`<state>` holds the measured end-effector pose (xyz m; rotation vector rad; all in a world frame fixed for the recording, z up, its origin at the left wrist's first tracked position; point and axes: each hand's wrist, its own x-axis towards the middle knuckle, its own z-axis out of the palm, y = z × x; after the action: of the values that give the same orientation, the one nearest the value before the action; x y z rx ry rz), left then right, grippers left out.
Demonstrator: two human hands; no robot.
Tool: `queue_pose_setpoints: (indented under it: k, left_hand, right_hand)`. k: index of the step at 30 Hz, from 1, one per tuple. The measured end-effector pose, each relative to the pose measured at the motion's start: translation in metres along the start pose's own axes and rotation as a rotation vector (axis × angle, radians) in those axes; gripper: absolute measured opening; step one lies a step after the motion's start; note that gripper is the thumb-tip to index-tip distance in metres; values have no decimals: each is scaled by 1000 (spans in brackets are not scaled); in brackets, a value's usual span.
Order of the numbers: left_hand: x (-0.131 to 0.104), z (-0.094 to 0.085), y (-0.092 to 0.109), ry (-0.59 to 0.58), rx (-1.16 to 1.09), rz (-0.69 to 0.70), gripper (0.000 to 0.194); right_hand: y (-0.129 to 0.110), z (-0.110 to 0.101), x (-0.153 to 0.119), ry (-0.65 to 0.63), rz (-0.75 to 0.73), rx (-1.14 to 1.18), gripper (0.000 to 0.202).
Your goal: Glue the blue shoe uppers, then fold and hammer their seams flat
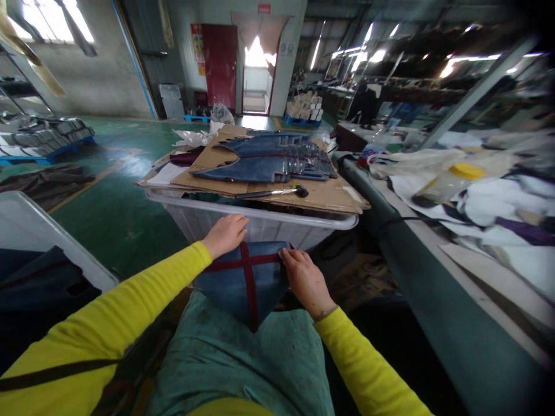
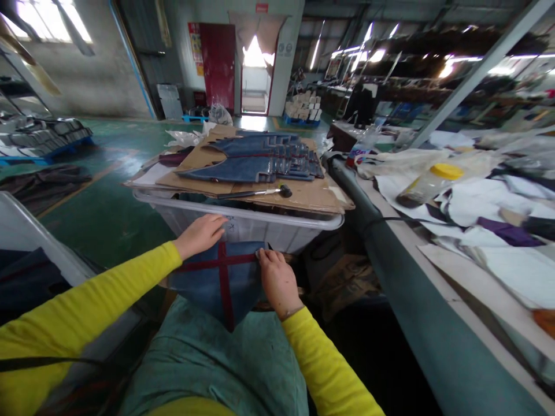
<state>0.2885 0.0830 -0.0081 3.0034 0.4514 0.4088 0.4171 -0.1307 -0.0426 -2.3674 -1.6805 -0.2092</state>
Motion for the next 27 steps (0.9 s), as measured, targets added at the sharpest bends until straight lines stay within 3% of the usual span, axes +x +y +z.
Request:
queue_pose_setpoints:
  k: [4,7,10,14,17,20,24,27]
  left_hand:
    - [75,6,-22,-44,50,-111,40]
    - [116,19,-29,-55,56,-182,38]
    - [137,33,-25,-59,46,-228,33]
    - [137,39,-12,-65,-16,-210,33]
    - [117,33,-5,-98,-85,-203,25]
    - [74,16,-6,-125,-158,-203,26]
    - [-18,-16,-12,-161,-374,-237,41]
    - [-94,-37,-15,-237,-481,-359,47]
  right_hand:
    - [-1,6,-3,44,38,-10,36]
    - [-4,10,-4,60,52,-7,38]
    - [-6,12,-4,49,63,0,39]
    - [-6,10,-2,15,68,10,39]
    - [-5,9,0,9,62,28,38]
    - [-4,9,1,27,48,44,38]
    - [-9,11,-9,54,11,41,39]
    - [-19,12,-25,57,-37,59,40]
